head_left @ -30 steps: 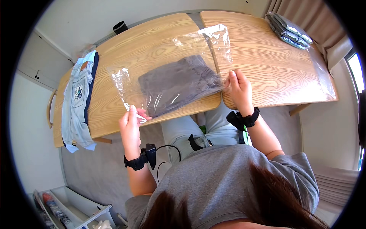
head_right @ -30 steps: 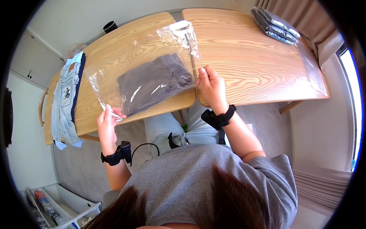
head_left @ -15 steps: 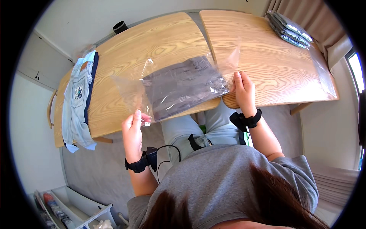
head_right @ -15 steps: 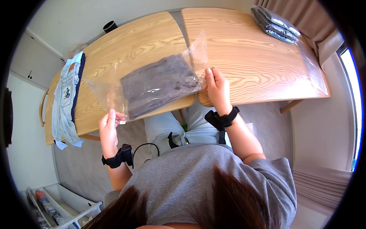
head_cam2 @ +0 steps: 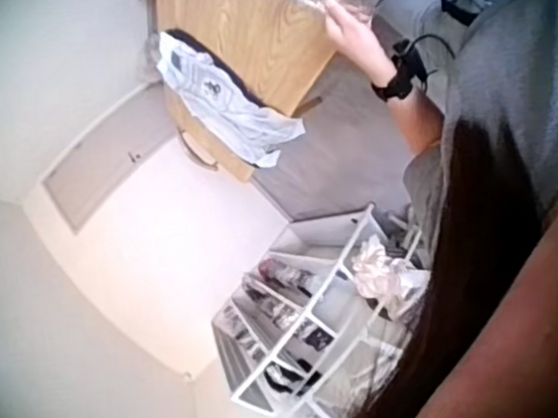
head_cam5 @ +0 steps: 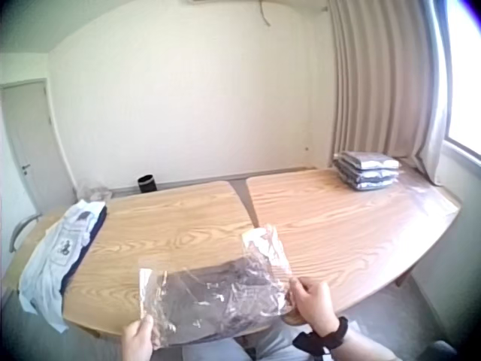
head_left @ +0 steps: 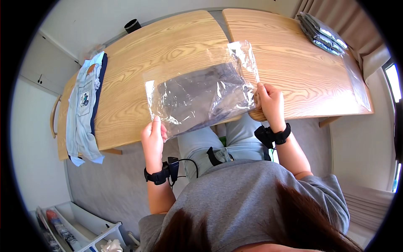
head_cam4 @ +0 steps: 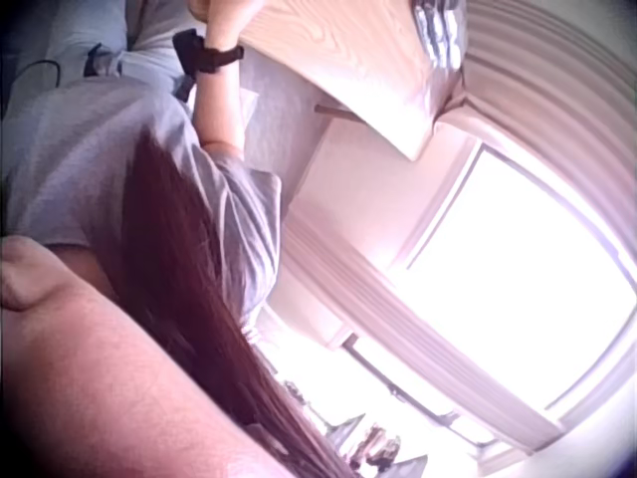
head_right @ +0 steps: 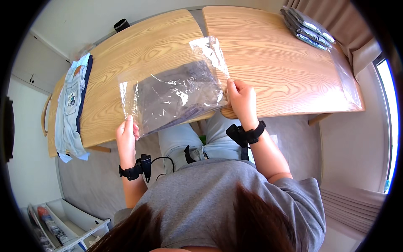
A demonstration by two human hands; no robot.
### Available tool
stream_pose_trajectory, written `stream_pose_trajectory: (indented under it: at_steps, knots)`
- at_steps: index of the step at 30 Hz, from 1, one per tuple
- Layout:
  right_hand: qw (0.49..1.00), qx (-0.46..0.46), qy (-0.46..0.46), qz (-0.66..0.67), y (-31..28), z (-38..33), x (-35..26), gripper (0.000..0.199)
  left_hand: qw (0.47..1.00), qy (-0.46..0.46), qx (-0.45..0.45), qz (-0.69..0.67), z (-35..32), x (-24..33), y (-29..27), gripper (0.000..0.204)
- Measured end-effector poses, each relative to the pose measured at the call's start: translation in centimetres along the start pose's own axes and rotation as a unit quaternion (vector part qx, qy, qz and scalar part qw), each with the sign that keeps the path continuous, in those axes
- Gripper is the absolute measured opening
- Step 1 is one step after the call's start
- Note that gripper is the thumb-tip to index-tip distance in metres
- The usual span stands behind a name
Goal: Folding and packaging a t-shirt and a pair of pants.
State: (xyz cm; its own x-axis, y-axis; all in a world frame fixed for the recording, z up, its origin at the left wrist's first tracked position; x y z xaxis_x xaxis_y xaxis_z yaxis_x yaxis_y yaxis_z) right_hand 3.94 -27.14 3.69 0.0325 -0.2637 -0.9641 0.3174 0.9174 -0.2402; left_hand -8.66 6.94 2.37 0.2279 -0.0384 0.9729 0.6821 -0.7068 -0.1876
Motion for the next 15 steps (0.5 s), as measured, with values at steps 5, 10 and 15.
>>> stream_pose_trajectory:
  at_steps: [5, 10, 15]
  knots:
    - [0.999, 0.003, -0.039, -0.032, 0.0, -0.2, -0.6, 0.034, 0.998, 0.043, -0.010, 0.051, 0.3, -0.9, -0.4, 0.045]
    - [0.998, 0.014, -0.022, 0.054, -1.3, 1.2, 0.7, 0.032, 0.997, 0.032, 0.016, 0.064, 0.4, -1.3, -0.7, 0.046]
    - [0.996, -0.035, -0.073, 0.026, -2.2, -1.5, -0.3, 0.025, 0.999, 0.005, 0.025, 0.036, 0.2, -1.1, -1.0, 0.044]
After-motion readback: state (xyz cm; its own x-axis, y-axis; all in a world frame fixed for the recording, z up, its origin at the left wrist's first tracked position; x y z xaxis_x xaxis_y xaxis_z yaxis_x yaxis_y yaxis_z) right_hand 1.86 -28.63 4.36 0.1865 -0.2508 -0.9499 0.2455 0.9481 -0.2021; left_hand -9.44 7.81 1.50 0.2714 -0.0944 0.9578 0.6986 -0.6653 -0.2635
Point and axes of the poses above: each hand's wrist, its own z-axis towards the middle knuckle, its own y-axis out of the palm, x = y × z, the point moved 7 cm from there along z, towards the middle knuckle, and after that the axes turned 12 degrees about x, right-handed, at the moved point
